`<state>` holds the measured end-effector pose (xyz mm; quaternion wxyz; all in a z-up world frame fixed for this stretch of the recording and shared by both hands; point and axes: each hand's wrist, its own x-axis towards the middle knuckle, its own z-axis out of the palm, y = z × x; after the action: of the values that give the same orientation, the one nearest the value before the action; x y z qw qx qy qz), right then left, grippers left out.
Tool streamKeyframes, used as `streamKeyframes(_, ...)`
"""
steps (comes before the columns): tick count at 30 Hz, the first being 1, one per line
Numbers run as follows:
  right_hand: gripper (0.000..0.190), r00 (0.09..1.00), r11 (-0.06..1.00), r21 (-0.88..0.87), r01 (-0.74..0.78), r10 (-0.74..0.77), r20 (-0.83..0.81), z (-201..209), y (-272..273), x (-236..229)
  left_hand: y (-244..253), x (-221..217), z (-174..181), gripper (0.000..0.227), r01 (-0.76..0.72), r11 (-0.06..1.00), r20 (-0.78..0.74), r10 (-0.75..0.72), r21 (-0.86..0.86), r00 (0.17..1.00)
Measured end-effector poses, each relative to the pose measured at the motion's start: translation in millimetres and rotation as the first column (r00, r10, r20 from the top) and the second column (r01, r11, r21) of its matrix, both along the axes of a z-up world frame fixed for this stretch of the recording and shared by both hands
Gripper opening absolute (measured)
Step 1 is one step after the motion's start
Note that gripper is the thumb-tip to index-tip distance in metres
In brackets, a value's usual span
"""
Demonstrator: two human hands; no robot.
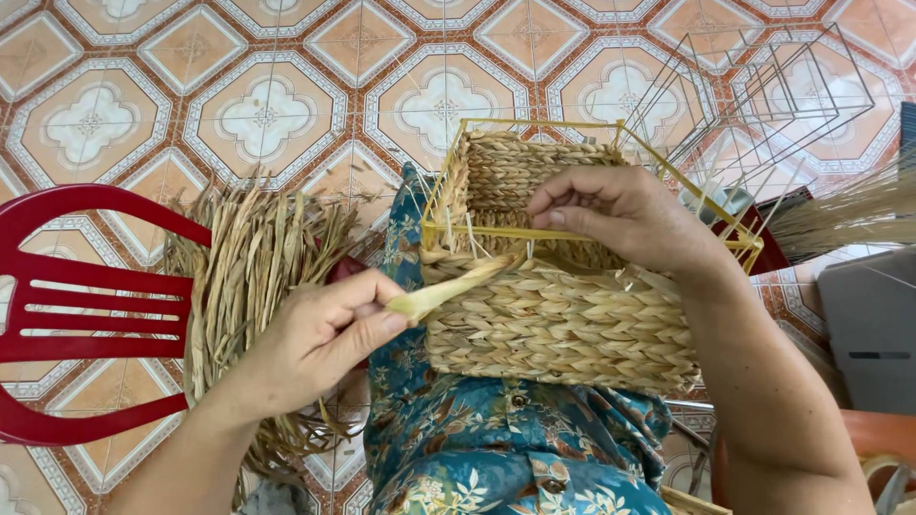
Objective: The person weaves a basket by hand, taking dried plant fibers from a bundle and threading them through and around the metal frame.
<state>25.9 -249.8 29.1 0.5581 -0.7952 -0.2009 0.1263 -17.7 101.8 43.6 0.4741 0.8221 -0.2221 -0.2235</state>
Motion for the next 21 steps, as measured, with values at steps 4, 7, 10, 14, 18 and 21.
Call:
streamKeyframes(4, 0.018, 0.999, 0.998, 0.046, 0.043, -0.042, -0.024, 0.7, 2.4, -5.6, 16.1, -11.5, 14.8, 0.013, 0.219, 0.959, 0.419, -0.126, -0.181, 0.899)
streamKeyframes(7, 0.017, 0.998, 0.999, 0.037, 0.028, -0.029, 0.052, -2.3, -0.7, -5.5, 34.5, -25.4, 7.6, 0.017, 0.083, 0.961, -0.103, -0.114, -0.266, 0.988)
streamKeyframes(10, 0.015, 0.986, 0.995, 0.032, 0.093, -0.096, 0.133, -7.8, -11.2, -10.2, 52.5, -36.1, 22.2, 0.039, 0.107, 0.991, -0.116, -0.116, -0.085, 0.986)
streamKeyframes(14, 0.016, 0.937, 0.993, 0.021, 0.117, -0.118, 0.328, -15.2, -29.3, -19.9, 66.8, -46.5, 19.7, 0.047, 0.065, 0.932, -0.204, 0.01, 0.356, 0.979)
streamKeyframes(18, 0.036, 0.839, 0.923, -0.366, 0.114, 0.108, 0.534, -1.8, -20.2, -49.7, 68.4, -53.0, -14.3, 0.035, 0.122, 0.907, -0.103, -0.087, 0.403, 0.991)
streamKeyframes(21, 0.066, 0.7, 0.732, -0.615, 0.293, 0.274, 0.66, 12.8, -0.3, -61.8, 50.4, -46.3, -40.8, 0.034, 0.198, 0.923, 0.247, -0.287, 0.33, 0.926)
